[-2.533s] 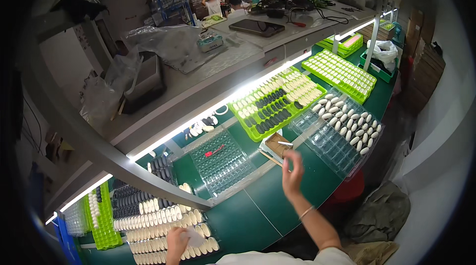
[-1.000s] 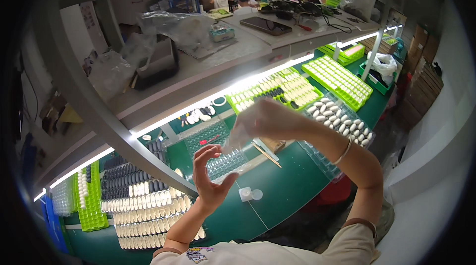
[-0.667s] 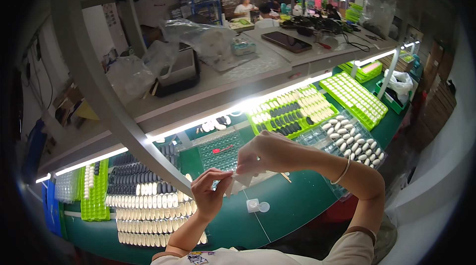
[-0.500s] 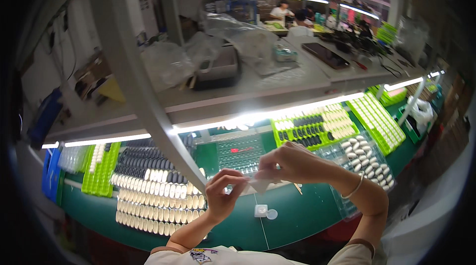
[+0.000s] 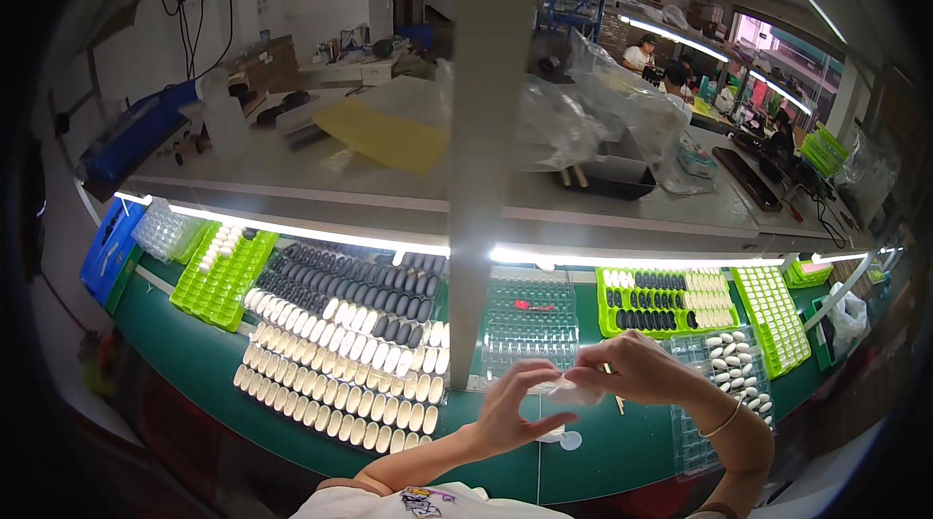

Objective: The person wipes white oval sponges with a white cloth and a liquid from a small bottle. They handle the sponges one by one, wiping them individually and placing them into a green tray. The person also moves a clear plastic container filled with sponges and wipes the work surface.

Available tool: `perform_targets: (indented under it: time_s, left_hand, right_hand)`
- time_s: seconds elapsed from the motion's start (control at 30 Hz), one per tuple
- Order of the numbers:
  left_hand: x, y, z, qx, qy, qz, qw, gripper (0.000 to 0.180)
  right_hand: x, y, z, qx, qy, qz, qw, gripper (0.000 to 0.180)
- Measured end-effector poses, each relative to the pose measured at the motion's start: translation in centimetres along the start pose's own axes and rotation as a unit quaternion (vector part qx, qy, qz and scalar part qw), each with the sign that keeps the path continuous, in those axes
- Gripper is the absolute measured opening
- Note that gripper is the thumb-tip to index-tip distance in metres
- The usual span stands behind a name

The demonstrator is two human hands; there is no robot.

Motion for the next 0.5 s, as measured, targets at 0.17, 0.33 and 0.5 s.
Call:
perform_targets:
  time_s: [0.17, 0.33, 0.5]
  left_hand:
    - [-1.8, -2.6, -2.1, -0.03, -0.036, -0.048, 0.998, 0.035]
    - [-0.9, -2.9, -2.6, -0.056, -0.039, -0.046, 0.997, 0.034]
    - [-1.6, -4.5, -4.3, -0.145, -0.11, -0.094, 0.979, 0.02]
  right_hand:
    - [-2.1, 1.9, 0.0, -0.016, 0.056, -0.003, 0.998, 0.029]
    - [-3.0, 4.0, -2.1, 0.023, 0.121, 0.064, 0.99, 0.028]
    - [-2.6, 6.5, -4.3, 0.058, 0.214, 0.131, 0.966, 0.029]
Point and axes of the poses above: each hand's wrist, its own z-axis towards the middle knuckle, its own y-axis out of the palm, x = y × z, the point moved 3 cm from there along z, towards the middle knuckle, and after that the axes turned 12 degrees about x, right-handed, at the moved point
